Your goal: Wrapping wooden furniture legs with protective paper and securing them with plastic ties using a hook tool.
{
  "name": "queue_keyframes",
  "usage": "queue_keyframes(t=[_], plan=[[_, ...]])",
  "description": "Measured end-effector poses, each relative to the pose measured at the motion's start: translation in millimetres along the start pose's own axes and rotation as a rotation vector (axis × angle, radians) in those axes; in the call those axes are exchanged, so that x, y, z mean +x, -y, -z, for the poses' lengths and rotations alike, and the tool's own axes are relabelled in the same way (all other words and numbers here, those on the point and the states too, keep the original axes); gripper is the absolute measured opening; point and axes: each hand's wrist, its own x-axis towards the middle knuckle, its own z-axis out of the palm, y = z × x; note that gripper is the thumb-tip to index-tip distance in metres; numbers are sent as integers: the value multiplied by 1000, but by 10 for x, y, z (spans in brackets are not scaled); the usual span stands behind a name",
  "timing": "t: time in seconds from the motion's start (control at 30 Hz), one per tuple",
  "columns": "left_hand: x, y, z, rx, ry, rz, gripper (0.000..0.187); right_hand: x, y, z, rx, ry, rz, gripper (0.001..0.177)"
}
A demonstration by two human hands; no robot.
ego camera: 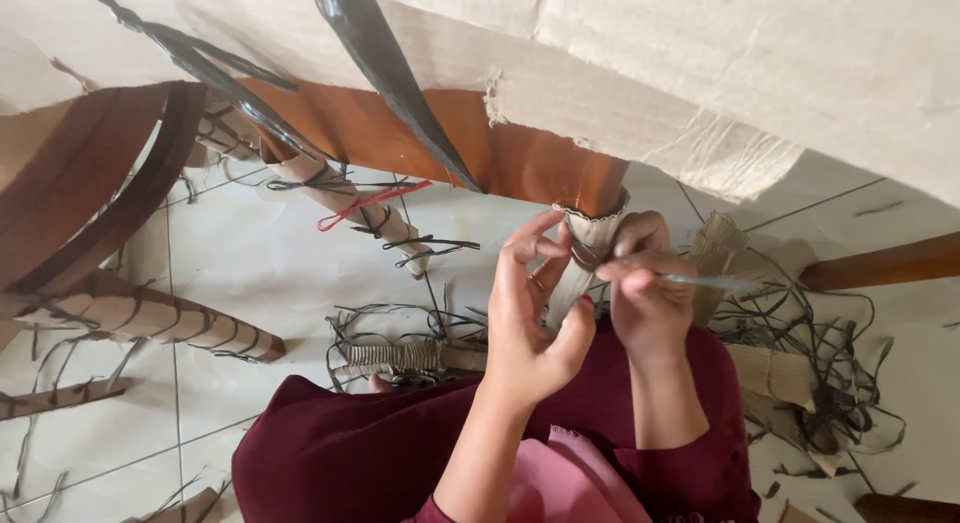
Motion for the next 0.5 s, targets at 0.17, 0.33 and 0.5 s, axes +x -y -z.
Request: queue_keyframes(t=[0.17,0.33,0.5], plan=[[21,83,-72,184,-96,-35,31,141,97,52,423,213,-43,31],[-22,218,-193,331,-227,-98,16,78,-65,280,478,316,-7,34],[-45,284,-181,354,-258,-143,16,-34,8,424,124,241,-34,35]])
